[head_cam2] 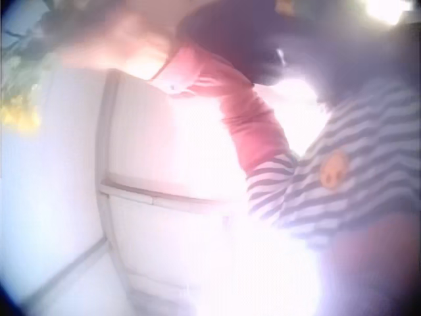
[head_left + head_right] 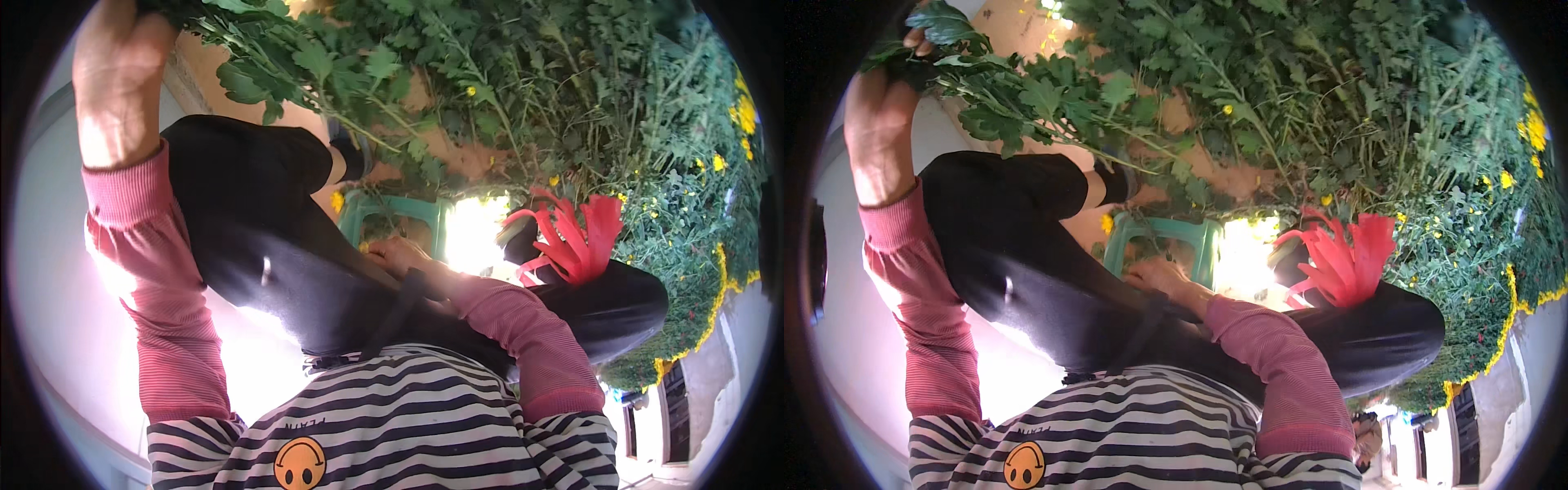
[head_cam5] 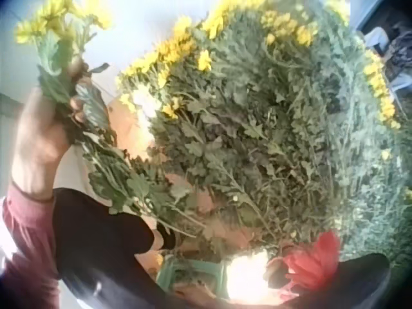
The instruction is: The person gathers yellow chrysanthemum stems from a large pile, aligns them into a bunch, and ties the stems with a red rubber band. The person repeats this process to form multiple bouquets.
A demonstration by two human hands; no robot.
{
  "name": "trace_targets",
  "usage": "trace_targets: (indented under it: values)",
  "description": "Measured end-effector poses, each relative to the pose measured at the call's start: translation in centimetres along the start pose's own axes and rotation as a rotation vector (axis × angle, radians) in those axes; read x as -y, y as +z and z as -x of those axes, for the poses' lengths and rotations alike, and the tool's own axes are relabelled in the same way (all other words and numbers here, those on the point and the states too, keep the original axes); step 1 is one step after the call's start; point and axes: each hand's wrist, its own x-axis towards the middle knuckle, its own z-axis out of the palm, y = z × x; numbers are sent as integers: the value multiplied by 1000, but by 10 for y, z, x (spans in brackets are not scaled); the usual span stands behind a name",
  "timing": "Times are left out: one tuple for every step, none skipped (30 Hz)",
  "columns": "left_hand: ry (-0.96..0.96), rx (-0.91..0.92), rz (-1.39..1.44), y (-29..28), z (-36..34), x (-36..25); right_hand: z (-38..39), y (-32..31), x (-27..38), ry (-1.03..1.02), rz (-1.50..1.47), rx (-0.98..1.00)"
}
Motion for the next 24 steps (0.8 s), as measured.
trace_targets:
  values:
    - [10,-36,-37,-10,2,-5,-2,-3,-2,-33,55,-3]
    - [15,-16,-20,-13,8,-13,-2,-4,-2,-57,91,22]
    - [20,5,-5,-19,15,-17,-3,-3,-3,-80,126,46]
    - [15,443,87,-71,-48,24,-4,-4,-10,-63,141,3]
    - [-87,140,68,-31,-26,28,-5,1,-21,-60,112,-52]
    - [-120,199,112,-28,-24,36,-8,11,-34,-77,86,-94]
    - [-110,44,0,-28,-2,7,-9,14,-34,-114,99,-108]
    - [-84,96,87,-48,5,-2,-8,8,-25,-175,164,-3]
    - [-60,153,169,-67,9,-12,-5,2,-16,-126,268,3]
    - [-68,56,139,-69,18,-16,4,-4,-2,-51,344,-1]
    - [-91,96,187,-50,19,-5,18,-9,1,55,384,-73]
    - [-122,141,249,-30,24,4,27,-8,-12,76,362,-152]
    - [-83,75,278,-52,39,-22,26,-6,-14,28,405,-130]
    - [-50,74,307,-58,50,-33,28,-7,-14,13,425,-139]
    - [-18,74,337,-62,61,-43,31,-7,-12,47,436,-164]
    - [-54,16,318,-43,62,-30,40,-4,-14,119,413,-240]
    - [-50,-49,297,-38,71,-34,42,-1,-9,145,409,-267]
    - [-43,-28,414,-68,76,-41,34,-1,-5,84,398,-212]
    - [-93,25,420,-59,66,-21,36,-1,-23,86,337,-241]
    - [-116,33,417,-63,66,-23,32,-1,-27,104,325,-197]
    - [-142,-53,377,-57,69,-25,30,-1,-31,134,303,-165]
    - [-181,-32,385,-57,69,-24,28,-1,-34,103,313,-143]
    - [-191,-38,340,-62,76,-37,23,-2,-31,53,338,-83]
    - [-190,-8,317,-47,76,-34,26,-4,-29,109,340,-82]
